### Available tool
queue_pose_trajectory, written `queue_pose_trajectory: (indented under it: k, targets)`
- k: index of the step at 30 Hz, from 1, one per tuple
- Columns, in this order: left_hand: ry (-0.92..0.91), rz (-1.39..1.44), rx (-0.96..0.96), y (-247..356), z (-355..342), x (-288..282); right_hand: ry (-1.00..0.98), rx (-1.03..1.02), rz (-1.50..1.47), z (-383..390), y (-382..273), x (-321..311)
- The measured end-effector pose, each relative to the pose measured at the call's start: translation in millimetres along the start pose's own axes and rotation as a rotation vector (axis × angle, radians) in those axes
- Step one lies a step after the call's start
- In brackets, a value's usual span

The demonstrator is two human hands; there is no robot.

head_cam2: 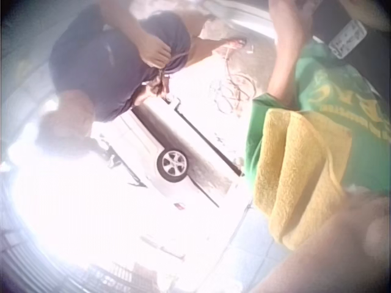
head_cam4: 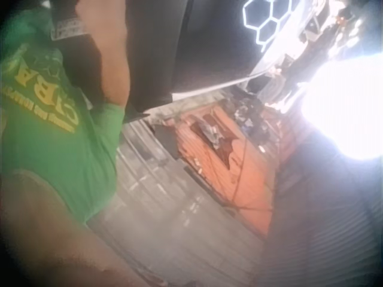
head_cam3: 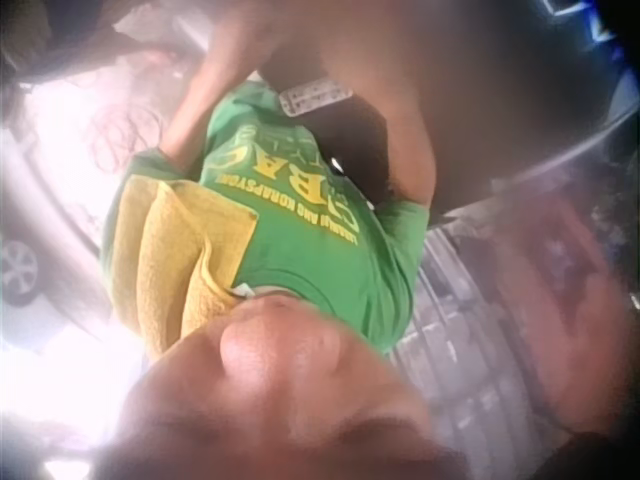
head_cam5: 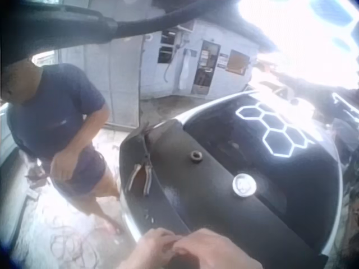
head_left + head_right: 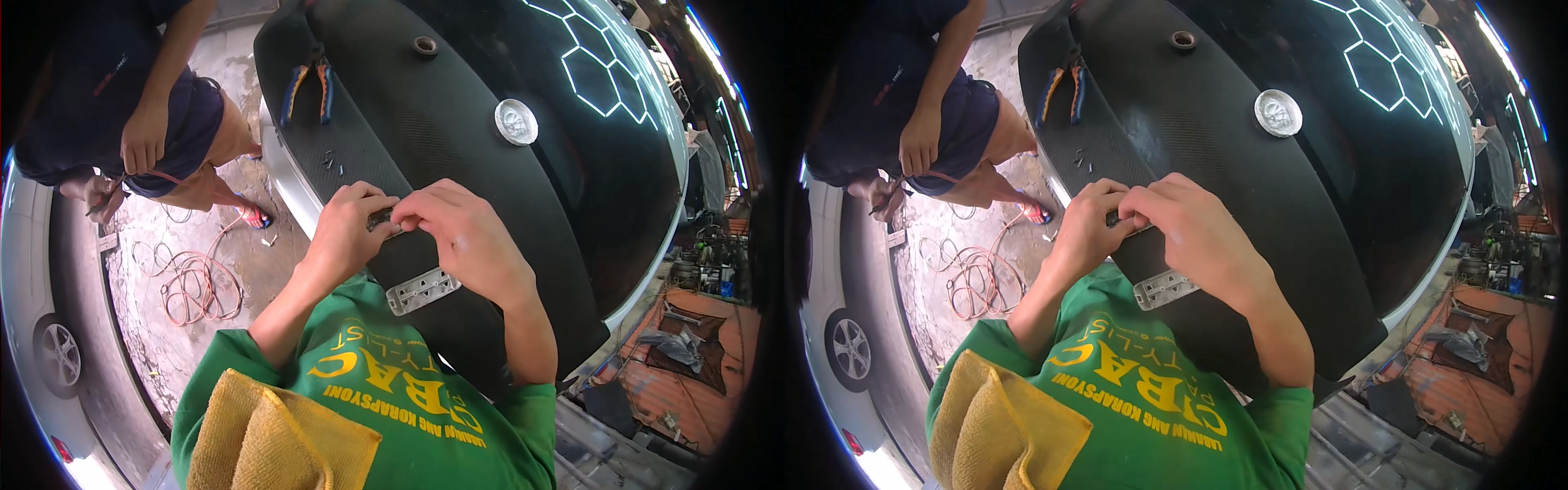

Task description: The person repairs a car's rear light assembly by using a small screwdriver to manipulate internal components and wiring while a second person assists.

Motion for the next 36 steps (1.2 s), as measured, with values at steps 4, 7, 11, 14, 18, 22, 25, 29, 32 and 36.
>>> queue_pose_trajectory:
  k: [4, 7, 11, 14, 18, 22, 25, 29, 32, 36]
  targets:
    - [0.004, -0.007, 0.018, -1.3, -1.4, -1.3, 0.139, -0.055, 0.224, -7.0, -9.9, 3.3]
    - [-0.005, -0.01, 0.041, 3.4, -5.2, 0.6, 0.04, 0.233, 0.344, -7.6, -0.5, 0.8]
    - [0.02, -0.003, 0.066, -5.5, -7.5, 5.0, 0.137, -0.009, 0.161, -5.6, 9.2, 6.9]
    - [0.016, 0.036, -0.002, 5.0, -11.9, -1.7, 0.126, -0.012, 0.178, -5.8, 1.6, -0.5]
    - [-0.061, 0.041, 0.051, 6.3, -21.8, -6.6, 0.17, -0.035, 0.095, -1.8, 13.1, 5.7]
    - [-0.099, -0.093, 0.146, 4.1, -25.0, -10.1, 0.228, -0.071, -0.017, 6.2, 13.4, 13.1]
    - [-0.09, -0.198, 0.195, 13.3, -26.3, -12.0, 0.258, 0.006, 0.015, 7.4, 10.0, 16.0]
    - [-0.033, -0.232, 0.354, 12.9, -27.5, -11.4, 0.265, 0.15, 0.121, 9.8, -2.8, 16.9]
    - [-0.008, -0.202, 0.376, 15.7, -25.1, -10.6, 0.353, 0.129, 0.174, 11.0, 0.3, 25.7]
    - [-0.08, -0.298, 0.3, 12.8, -24.7, -11.7, 0.456, -0.048, 0.258, 5.8, 14.7, 32.4]
Point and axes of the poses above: each hand's wrist, its own z-axis away from the middle knuckle, its own x-axis out of the palm, y = z × x, the point moved 1 cm from there along -z, towards the middle knuckle, and after that the axes turned 1 degree about -y, right-handed, at the moved point
